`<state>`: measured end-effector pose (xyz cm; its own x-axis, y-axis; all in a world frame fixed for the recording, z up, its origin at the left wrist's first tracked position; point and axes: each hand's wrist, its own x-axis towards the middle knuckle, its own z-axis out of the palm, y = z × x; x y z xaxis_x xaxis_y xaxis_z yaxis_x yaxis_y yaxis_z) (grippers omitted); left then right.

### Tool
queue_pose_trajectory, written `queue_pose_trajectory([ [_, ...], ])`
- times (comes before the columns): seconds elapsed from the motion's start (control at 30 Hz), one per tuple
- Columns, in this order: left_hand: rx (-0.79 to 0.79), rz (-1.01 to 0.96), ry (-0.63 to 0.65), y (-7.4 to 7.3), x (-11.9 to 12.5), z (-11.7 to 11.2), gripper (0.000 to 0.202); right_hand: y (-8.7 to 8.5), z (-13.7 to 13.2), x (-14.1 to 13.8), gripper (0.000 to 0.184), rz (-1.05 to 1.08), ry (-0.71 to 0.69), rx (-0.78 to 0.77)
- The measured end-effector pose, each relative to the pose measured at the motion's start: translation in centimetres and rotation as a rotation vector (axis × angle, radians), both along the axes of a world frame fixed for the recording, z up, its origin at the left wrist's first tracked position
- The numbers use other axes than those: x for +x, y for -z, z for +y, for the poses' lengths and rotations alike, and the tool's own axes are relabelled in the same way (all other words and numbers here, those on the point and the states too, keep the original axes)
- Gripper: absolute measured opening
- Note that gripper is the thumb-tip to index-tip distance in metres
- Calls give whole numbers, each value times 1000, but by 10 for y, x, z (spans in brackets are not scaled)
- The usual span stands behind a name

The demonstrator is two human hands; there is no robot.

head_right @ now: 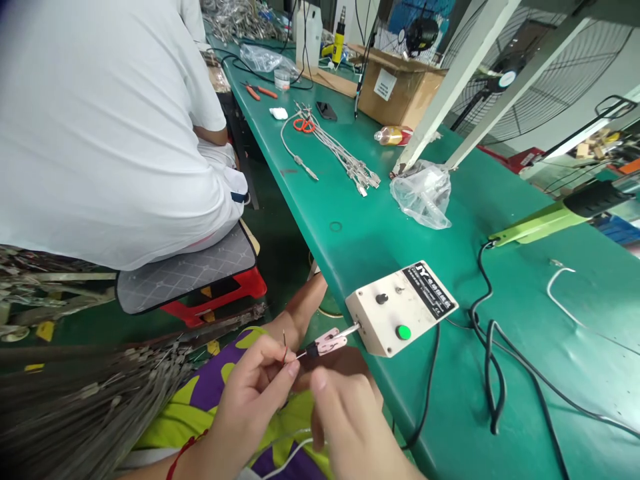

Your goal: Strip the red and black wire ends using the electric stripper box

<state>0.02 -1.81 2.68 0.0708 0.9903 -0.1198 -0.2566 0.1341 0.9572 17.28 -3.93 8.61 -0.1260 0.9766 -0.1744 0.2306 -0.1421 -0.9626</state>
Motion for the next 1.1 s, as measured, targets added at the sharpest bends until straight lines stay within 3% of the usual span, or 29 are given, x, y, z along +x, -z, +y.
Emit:
queue_pose_trajectory([
  [0.07, -19, -12, -2, 0, 0, 0, 35, -20, -1, 16, 23, -357, -101, 507],
  [0.1, -28, -22, 1, 0, 1, 0, 36, -30, 0, 26, 17, -516, -98, 744],
  [0.13, -36, -33, 4, 0, 1, -1, 37, -38, 3, 37, 23, -663, -73, 889],
  [0.2, -43, -54, 7, 1, 1, -1, 39, -47, 10, 60, 31, -824, 107, 1075],
  [0.3, -42, -73, 10, 2, 1, -3, 43, -43, 24, 85, 32, -964, 230, 1139],
  [0.43, -47, -99, 32, 4, 0, -4, 46, -26, 39, 93, 38, -947, 197, 1168],
  [0.57, -43, -137, 39, 8, -1, -5, 48, -25, 41, 91, 40, -921, 210, 1159],
  [0.7, 11, -180, -16, 7, -6, -11, 42, -29, 22, 68, 40, -772, 203, 1027],
  [0.87, 286, -107, -65, -14, -13, -24, 15, -7, -21, 7, 24, -235, 60, 306],
  [0.93, 419, -77, -44, -22, -14, -28, 7, 4, -32, -9, 28, -8, 48, 53],
  [1.03, 521, -34, 1, -23, -14, -31, 18, 9, -37, -19, 38, 278, 140, -162],
  [1.1, 458, 13, -2, -18, -14, -32, 22, 5, -33, -19, 36, 379, 194, -237],
])
